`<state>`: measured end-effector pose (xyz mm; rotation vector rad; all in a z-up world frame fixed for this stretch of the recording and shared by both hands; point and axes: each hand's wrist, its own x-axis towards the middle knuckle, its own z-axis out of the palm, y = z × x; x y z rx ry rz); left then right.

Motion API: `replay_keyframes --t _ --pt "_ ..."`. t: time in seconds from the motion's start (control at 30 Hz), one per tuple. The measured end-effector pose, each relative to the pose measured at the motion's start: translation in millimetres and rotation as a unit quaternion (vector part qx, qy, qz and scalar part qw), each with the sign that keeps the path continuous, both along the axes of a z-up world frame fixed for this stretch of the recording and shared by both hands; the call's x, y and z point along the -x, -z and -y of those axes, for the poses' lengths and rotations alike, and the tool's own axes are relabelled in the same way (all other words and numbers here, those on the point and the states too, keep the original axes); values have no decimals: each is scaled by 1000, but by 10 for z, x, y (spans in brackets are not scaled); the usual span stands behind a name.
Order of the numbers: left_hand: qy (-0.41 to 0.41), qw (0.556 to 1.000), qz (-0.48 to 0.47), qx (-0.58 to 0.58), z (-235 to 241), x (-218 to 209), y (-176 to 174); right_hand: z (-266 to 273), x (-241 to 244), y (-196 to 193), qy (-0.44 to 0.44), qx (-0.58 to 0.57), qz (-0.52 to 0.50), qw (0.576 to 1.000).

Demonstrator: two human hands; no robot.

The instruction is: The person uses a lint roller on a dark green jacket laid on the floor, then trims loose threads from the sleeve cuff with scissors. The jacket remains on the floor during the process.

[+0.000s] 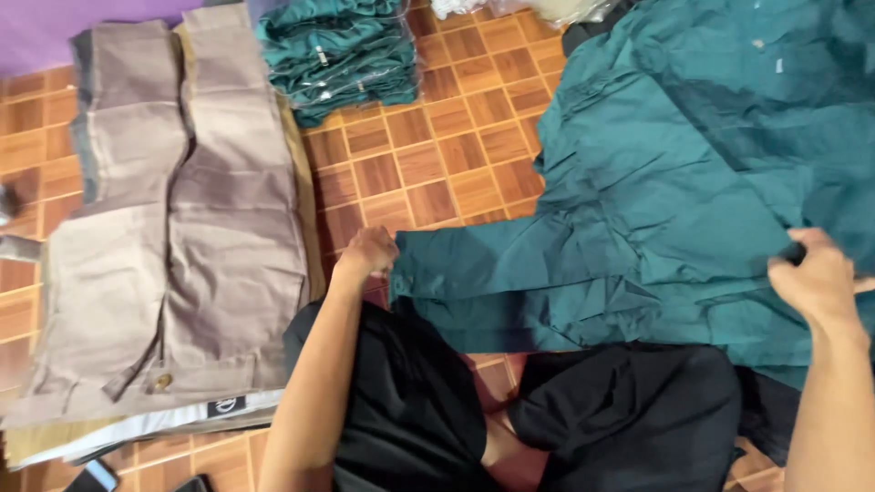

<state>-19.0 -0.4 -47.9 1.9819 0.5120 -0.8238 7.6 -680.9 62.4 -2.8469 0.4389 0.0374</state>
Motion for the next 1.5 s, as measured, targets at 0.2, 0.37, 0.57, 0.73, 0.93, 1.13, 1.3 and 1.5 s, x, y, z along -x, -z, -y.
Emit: replay_keyframes --t 0.2,0.37,0.57,0.73,0.93,1.13,1.3,1.5 --pt "13 983 -34 -180 241 51 -868 -606 -389 -260 -61 -17 133 989" --pt "61 983 -74 -154 216 -26 -554 -629 -670 -17 -38 -78 83 993" --pt "165 958 -43 -230 139 -55 -311 -284 -139 -50 50 -535 462 705" --pt "158 948 -51 -271 211 -14 -348 300 547 277 103 -307 257 911" --pt "176 913 -55 -365 361 -25 -86 -911 926 -1096 88 -84 -215 969" --pt "297 830 256 -397 722 272 -734 -1331 561 -1137 49 -125 -8 991" --pt "373 716 381 -450 795 571 -218 -756 -84 -28 95 -153 117 977" --pt "442 797 109 -398 822 476 -328 -1053 615 -636 5 -443 329 834"
